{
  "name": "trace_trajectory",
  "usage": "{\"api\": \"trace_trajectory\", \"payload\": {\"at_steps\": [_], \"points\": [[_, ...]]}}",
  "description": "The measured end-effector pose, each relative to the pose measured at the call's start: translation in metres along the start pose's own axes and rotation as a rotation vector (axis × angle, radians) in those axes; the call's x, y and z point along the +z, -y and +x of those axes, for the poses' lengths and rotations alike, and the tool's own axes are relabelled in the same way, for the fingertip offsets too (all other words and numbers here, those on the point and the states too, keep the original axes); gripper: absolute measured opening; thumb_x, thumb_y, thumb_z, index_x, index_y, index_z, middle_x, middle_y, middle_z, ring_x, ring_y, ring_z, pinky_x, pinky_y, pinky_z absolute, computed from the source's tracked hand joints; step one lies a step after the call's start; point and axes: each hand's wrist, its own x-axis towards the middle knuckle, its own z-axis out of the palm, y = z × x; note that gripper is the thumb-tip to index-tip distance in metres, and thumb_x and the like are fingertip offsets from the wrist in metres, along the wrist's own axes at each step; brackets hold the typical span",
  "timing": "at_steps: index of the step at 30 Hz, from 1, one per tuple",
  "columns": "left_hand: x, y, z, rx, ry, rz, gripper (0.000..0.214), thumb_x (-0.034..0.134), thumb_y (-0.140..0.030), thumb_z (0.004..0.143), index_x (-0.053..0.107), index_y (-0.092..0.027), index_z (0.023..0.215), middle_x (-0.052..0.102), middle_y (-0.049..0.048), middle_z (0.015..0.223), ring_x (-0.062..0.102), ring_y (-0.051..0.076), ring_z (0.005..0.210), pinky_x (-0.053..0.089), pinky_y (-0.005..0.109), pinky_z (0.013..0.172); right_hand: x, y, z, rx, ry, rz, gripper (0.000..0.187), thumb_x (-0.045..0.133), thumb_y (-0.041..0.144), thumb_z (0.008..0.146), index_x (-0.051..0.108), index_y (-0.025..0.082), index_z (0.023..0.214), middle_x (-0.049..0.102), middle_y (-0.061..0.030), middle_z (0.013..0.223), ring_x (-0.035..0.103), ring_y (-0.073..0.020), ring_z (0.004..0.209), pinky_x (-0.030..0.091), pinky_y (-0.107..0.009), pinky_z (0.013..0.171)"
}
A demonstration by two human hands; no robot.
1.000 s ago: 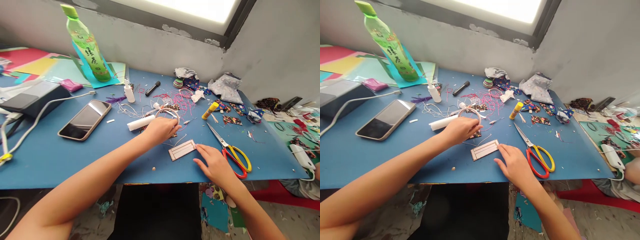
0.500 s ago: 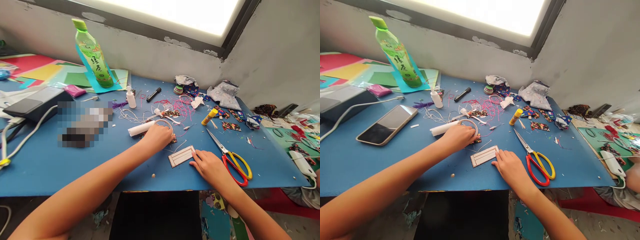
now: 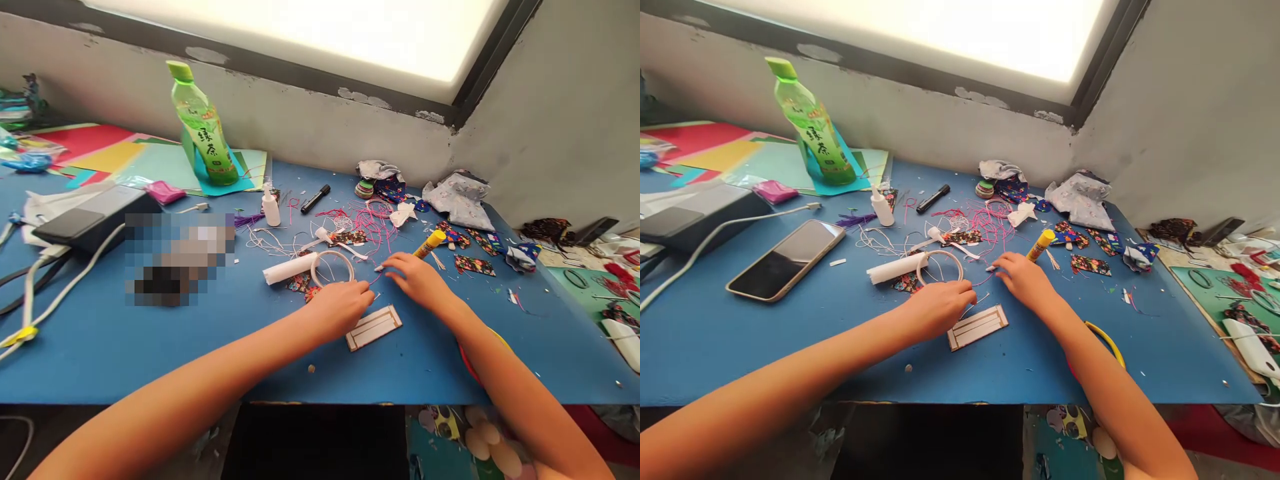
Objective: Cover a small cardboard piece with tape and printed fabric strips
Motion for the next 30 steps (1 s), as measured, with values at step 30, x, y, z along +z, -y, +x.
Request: {"api": "trace_trajectory", "payload": {"at_steps": [30], "points": [[-0.009,0.011,-0.005,0.001,-0.308,-0.352,0.020,0.052,-0.023,0.094,0.065,-0.014,0.105,0.072,0.0069,0.088,0.069,0.019,0.077,0.054,0.028,0.067,-0.016,0.038,-0.009,0.052,0.222,0.698,0.044,0.039,0.052,0.095,0.056,0.017,0.074,0.047,0.0027,0.064,0.042,-0.0107,0.058,0.036,-0.022,0.053]]}}
